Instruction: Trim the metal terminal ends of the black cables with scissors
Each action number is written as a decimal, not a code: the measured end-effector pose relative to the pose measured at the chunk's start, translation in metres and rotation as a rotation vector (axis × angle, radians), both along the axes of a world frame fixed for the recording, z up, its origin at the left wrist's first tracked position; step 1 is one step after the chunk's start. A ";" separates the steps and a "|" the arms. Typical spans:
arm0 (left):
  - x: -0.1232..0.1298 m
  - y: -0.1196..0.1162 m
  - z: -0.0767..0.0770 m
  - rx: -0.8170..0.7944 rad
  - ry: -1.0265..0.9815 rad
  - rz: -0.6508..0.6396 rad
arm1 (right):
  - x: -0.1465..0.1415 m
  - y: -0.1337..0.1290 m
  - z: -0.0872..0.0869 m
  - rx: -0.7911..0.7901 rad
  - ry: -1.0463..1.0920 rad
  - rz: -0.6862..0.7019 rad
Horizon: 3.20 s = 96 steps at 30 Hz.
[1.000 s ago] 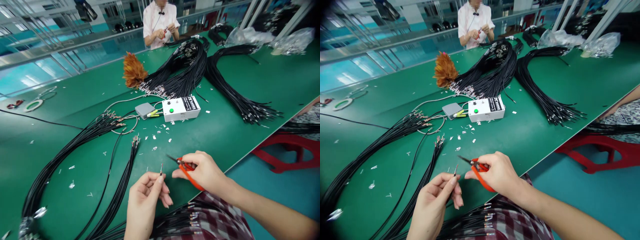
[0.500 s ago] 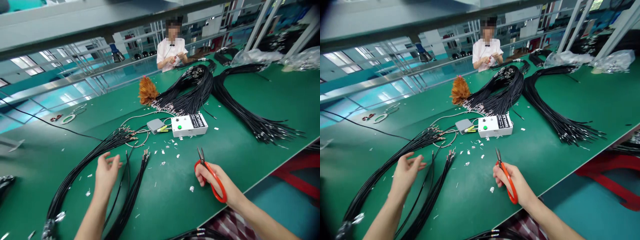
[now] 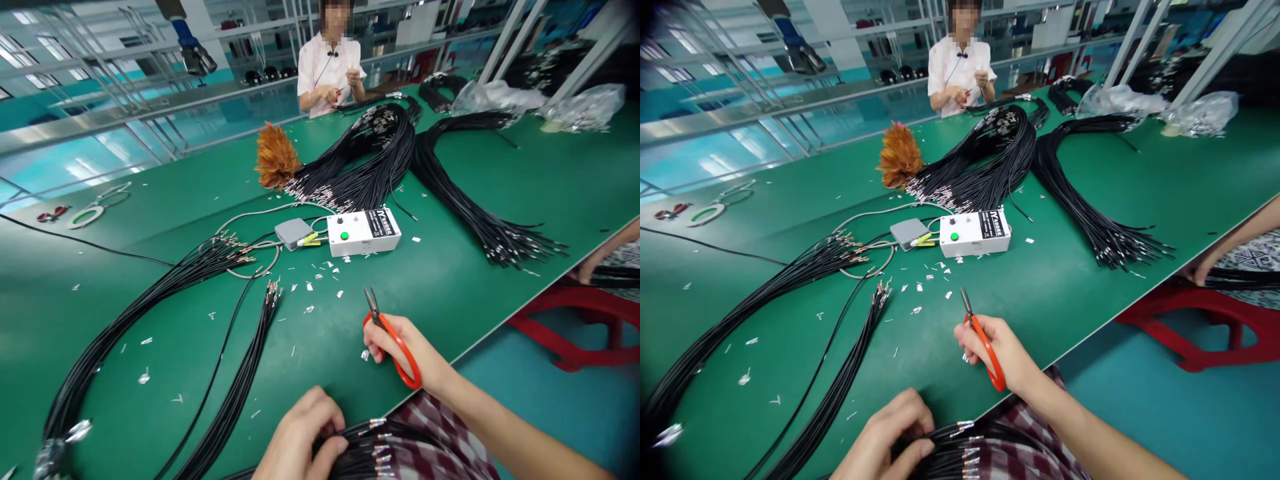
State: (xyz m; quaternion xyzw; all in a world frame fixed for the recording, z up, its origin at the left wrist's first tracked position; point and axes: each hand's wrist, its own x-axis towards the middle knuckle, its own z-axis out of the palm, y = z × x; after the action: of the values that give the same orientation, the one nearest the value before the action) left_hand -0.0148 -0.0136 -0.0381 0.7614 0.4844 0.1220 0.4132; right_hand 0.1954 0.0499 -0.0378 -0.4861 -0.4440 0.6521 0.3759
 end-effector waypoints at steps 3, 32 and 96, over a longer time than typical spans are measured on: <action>0.000 0.008 0.017 -0.044 -0.189 0.193 | -0.002 -0.006 0.004 -0.011 0.038 0.093; 0.021 0.017 0.037 0.074 -0.525 0.568 | -0.052 -0.032 0.000 -0.094 0.634 -0.175; 0.025 0.011 0.043 0.125 -0.304 0.571 | -0.036 -0.019 0.021 0.187 0.341 -0.072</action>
State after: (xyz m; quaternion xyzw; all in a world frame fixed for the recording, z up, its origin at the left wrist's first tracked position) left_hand 0.0106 -0.0029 0.0051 0.5920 0.6027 0.3745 0.3822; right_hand 0.1599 0.0305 -0.0164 -0.3474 -0.4147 0.6669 0.5123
